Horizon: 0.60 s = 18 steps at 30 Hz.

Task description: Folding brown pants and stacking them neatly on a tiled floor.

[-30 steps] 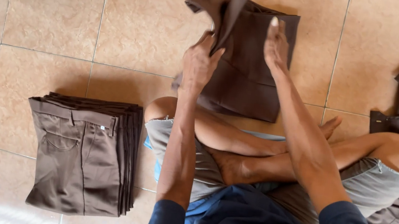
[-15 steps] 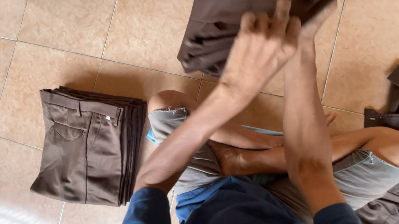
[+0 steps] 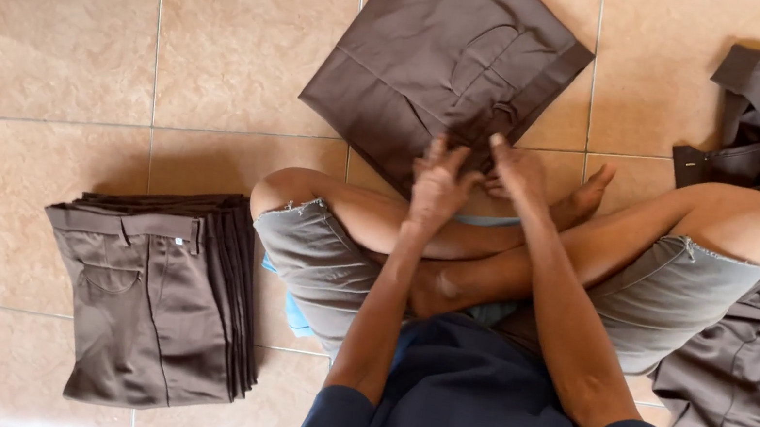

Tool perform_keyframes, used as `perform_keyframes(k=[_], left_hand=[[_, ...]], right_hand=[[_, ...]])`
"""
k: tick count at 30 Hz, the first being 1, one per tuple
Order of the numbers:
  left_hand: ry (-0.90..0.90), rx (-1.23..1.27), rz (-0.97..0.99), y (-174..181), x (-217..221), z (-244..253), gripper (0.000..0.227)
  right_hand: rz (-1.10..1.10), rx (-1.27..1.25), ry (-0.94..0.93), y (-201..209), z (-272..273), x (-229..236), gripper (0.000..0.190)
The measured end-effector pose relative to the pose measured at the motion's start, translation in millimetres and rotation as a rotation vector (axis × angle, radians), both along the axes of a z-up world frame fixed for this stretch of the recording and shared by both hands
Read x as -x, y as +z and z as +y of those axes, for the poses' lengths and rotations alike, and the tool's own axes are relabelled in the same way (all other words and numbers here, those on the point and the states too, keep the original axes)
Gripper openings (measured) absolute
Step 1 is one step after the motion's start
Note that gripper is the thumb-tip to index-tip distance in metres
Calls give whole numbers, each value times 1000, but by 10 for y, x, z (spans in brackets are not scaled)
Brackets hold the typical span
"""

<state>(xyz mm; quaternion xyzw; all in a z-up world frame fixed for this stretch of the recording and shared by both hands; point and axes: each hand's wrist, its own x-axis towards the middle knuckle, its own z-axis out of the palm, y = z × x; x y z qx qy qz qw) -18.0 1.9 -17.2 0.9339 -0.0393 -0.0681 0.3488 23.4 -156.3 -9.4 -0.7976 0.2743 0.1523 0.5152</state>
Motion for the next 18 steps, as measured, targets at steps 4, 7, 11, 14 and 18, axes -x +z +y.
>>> perform_keyframes(k=[4,7,11,14,18], left_hand=[[449,-349,-162,-390,-263,722,47],[381,-466,81,-724,-272,986,48],[138,-351,181,-606,-339,712,29],[513,-531,-248,-173,-631,731,54],[713,-452,-134,-437,-961,1482,54]], right_hand=[[-106,151,187,-369,105,-23,58],[-210,256,140,-169,55,-202,49],[-359,385,-8,-11,-298,-521,28],[-257,305,-39,-433,-638,-486,36],[-106,307,49,-327,-515,-281,43]])
